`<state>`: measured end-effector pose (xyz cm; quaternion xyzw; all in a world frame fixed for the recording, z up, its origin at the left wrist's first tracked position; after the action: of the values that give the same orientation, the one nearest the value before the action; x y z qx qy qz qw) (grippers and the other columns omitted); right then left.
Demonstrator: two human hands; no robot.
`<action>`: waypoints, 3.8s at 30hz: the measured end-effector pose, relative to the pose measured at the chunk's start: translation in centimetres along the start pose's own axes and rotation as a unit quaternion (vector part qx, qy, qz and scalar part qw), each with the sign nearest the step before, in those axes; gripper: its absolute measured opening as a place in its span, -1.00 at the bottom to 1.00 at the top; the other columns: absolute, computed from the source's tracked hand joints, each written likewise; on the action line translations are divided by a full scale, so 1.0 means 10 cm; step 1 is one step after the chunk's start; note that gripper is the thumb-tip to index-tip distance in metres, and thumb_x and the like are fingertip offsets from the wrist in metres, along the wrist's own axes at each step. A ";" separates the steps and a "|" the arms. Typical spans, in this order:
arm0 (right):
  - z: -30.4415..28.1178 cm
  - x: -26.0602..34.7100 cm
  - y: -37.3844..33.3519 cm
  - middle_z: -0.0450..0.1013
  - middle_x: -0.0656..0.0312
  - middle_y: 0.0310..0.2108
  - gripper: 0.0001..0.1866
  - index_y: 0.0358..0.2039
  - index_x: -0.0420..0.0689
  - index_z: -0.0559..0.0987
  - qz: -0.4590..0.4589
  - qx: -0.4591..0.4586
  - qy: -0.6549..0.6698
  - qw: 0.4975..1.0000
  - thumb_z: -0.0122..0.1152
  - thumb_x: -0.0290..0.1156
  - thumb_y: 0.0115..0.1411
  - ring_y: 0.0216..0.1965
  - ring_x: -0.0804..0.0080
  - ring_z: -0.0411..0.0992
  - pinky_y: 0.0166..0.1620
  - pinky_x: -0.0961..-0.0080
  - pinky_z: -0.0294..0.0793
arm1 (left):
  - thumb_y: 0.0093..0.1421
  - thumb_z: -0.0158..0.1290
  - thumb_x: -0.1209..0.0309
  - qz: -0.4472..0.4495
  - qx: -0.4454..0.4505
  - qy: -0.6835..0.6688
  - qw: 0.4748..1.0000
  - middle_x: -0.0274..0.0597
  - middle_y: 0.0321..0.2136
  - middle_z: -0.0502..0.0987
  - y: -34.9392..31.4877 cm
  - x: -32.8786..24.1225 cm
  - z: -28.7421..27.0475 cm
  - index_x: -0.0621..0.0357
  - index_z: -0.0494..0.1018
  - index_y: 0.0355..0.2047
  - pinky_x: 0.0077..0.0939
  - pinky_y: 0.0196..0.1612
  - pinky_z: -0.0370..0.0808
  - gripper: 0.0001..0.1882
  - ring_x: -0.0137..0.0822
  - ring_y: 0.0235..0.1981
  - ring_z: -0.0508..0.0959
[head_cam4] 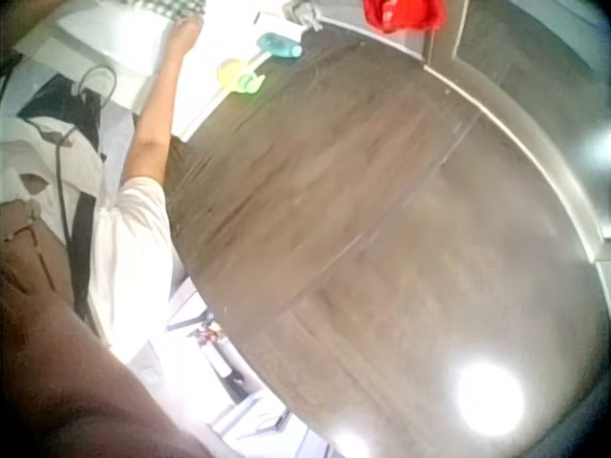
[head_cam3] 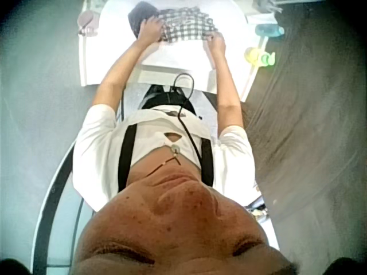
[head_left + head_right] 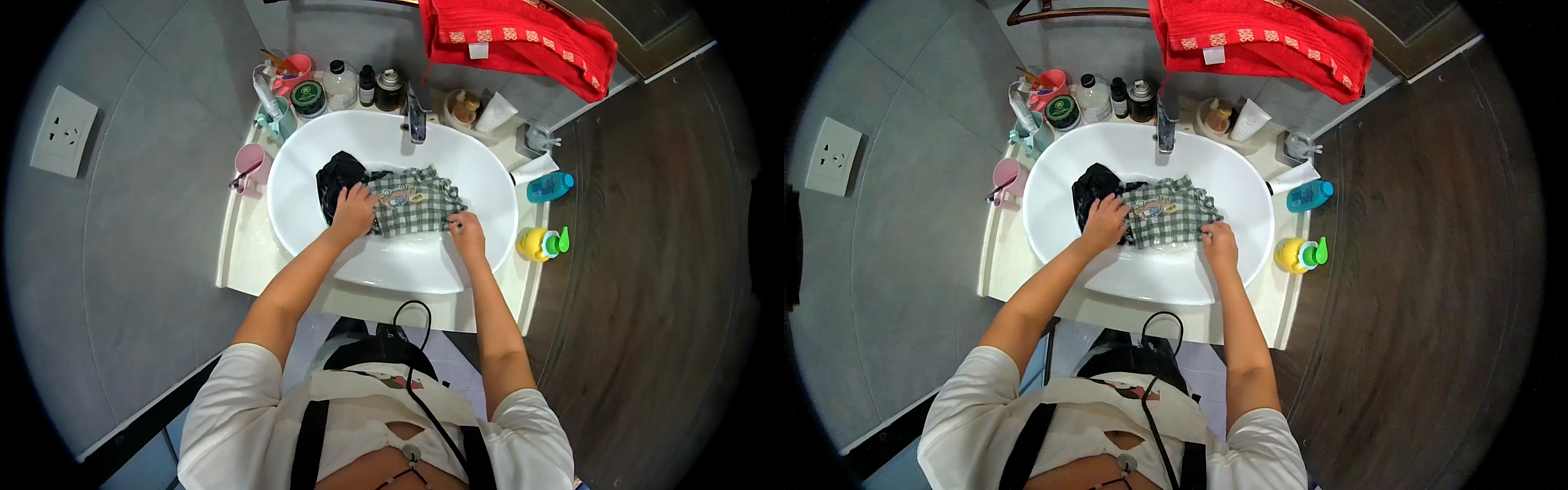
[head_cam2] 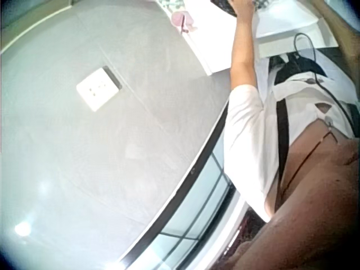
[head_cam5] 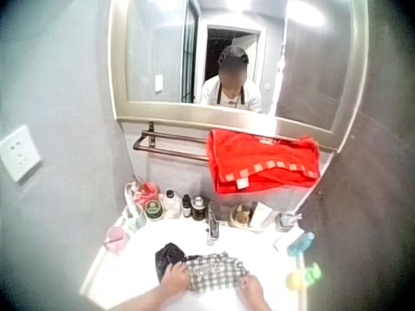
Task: The person washes clothes in a sink by hand, scrubbing a checkered garment and a black piece of clothing in soapy water, turning them over and rubbing the fabric together, before wringing them out.
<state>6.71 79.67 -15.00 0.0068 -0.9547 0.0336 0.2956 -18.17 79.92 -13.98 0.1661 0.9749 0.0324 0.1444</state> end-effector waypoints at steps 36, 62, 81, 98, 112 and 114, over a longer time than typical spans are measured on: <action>0.71 0.18 -0.15 0.38 0.11 -0.25 -0.44 -0.06 0.01 0.36 0.017 0.212 -0.087 0.973 0.16 -0.42 -0.19 -0.25 0.16 0.39 -0.18 0.38 0.36 | -0.19 0.02 0.43 0.076 0.086 0.252 0.961 -0.42 -0.60 0.37 -0.01 0.58 0.13 -0.04 0.47 -0.71 -0.44 -0.39 0.19 -0.94 -0.36 -0.35 0.32; 0.77 0.54 0.10 0.20 -0.05 -0.04 -0.48 -0.14 0.04 0.42 -0.069 0.041 -0.106 0.991 0.25 -0.38 -0.23 -0.08 0.05 0.24 -0.10 0.25 0.31 | -0.13 -0.05 0.40 0.127 0.208 0.238 0.940 -0.30 -0.70 0.45 -0.33 0.39 0.40 0.05 0.50 -0.73 -0.11 0.18 -0.20 -0.84 -0.28 -0.34 0.42; 0.80 0.90 0.17 0.36 0.05 -0.33 -0.53 -0.10 -0.07 0.35 -0.012 0.132 0.126 0.983 -0.03 -0.57 -0.13 -0.41 0.35 0.41 -0.34 0.47 0.38 | 0.12 -0.13 0.10 -0.437 0.109 -0.704 0.549 -0.32 -0.16 0.35 -0.38 0.26 0.98 -0.01 0.23 -0.04 -0.26 -0.06 0.27 -0.57 -0.28 -0.14 0.37; 0.07 1.55 -0.12 0.36 0.00 -0.42 -0.78 -0.44 -0.19 0.46 -0.063 -0.099 0.151 0.981 0.10 -0.31 -0.04 -0.36 0.05 0.35 -0.30 0.32 0.33 | 0.12 -0.09 0.08 -0.430 0.007 -0.856 0.287 -0.27 -0.56 0.36 0.01 -0.41 0.45 0.08 0.31 -0.41 -0.41 -0.55 0.40 -0.69 -0.38 -0.56 0.41; 0.14 0.94 0.15 0.41 -0.04 -0.44 -0.66 -0.45 -0.21 0.49 0.079 -0.087 0.110 0.987 -0.04 -0.16 0.09 -0.38 0.02 0.39 -0.30 0.28 0.34 | 0.16 -0.18 0.19 -0.470 0.083 -0.791 0.382 -0.32 -0.56 0.43 -0.17 -0.69 0.37 0.02 0.37 -0.47 -0.47 -0.57 0.37 -0.77 -0.38 -0.56 0.45; 0.21 0.84 0.13 0.42 -0.05 -0.39 -0.63 -0.42 -0.23 0.49 0.063 -0.078 0.035 0.994 -0.05 -0.14 0.10 -0.36 -0.01 0.38 -0.28 0.28 0.34 | 0.16 -0.18 0.20 -0.453 0.135 -0.776 0.418 -0.35 -0.61 0.43 -0.24 -0.70 0.54 -0.02 0.37 -0.46 -0.57 -0.63 0.29 -0.79 -0.40 -0.56 0.45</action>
<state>-1.41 80.89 -12.04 -0.0778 -0.9420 -0.0221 0.3258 -11.08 75.41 -17.51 -0.3272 0.3749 -0.3124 0.8092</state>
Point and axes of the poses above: each hand's wrist, its own y-axis towards the middle knuckle, its own z-axis out of the palm, x = y × z, the point moved 9 cm from there along y, towards the middle knuckle
